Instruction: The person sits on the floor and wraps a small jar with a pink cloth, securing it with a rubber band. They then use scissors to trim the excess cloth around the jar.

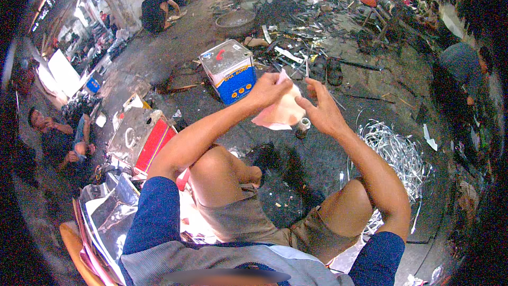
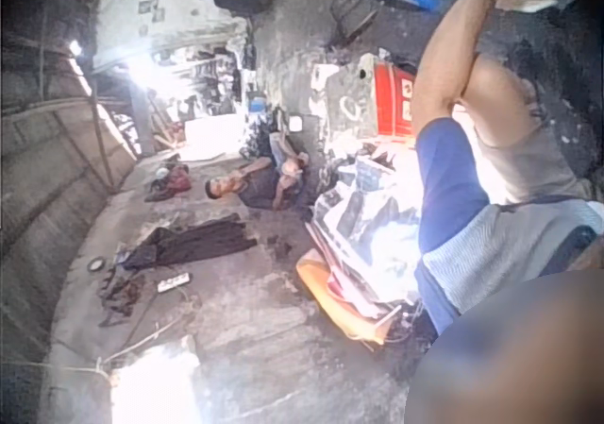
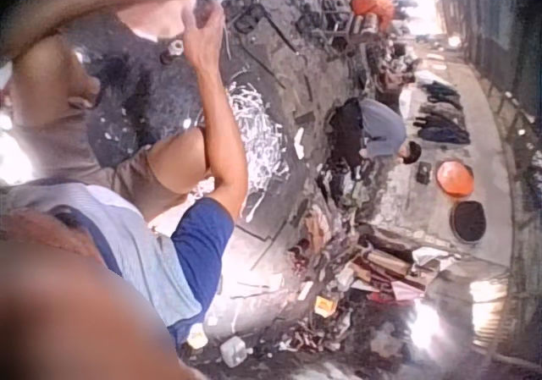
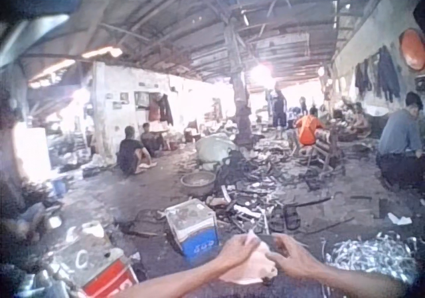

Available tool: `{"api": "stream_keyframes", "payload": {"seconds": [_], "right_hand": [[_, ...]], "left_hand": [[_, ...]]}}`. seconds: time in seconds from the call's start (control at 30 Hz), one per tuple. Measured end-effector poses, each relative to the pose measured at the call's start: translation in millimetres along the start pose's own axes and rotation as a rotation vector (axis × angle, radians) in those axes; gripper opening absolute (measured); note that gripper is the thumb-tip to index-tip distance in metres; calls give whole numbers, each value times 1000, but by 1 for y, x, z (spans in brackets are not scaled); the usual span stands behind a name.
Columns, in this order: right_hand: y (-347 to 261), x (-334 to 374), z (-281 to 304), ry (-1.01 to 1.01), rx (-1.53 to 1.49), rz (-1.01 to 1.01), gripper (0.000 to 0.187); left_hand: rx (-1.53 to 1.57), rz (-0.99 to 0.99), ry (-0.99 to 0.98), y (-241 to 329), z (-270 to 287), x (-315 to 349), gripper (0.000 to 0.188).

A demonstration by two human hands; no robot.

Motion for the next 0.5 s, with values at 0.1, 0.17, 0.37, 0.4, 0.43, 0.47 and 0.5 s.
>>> {"api": "stream_keyframes", "payload": {"seconds": [0.1, 0.17, 0.37, 0.4, 0.43, 0.47, 0.5], "right_hand": [[-20, -8, -20, -135, -311, 1, 49], [-25, -10, -10, -71, -69, -25, 36], [-23, -5, -2, -73, 147, -70, 43], [-15, -3, -5, -98, 165, -34, 41], [0, 4, -13, -226, 169, -77, 40], [12, 13, -22, -357, 165, -116, 39], [19, 19, -32, -486, 162, -147, 39]], "left_hand": [[295, -55, -230, 7, -29, 4, 34], [198, 19, -218, 4, -35, -2, 36], [69, -40, 289, 14, 21, 0, 32], [91, 16, 432, 6, 45, -1, 35], [111, 75, 575, -3, 74, -2, 37], [362, 110, 535, -29, 96, -15, 38], [611, 139, 496, -54, 111, -25, 38]]}}
Point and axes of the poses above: each hand's wrist, its own x-axis away from the middle knuckle, its own z-axis out of the back of the hand, y = z × x, the point moved 9 cm from there along -x, towards the middle knuckle, and after that the axes turned 15 degrees about z, right-handed, at the moved point
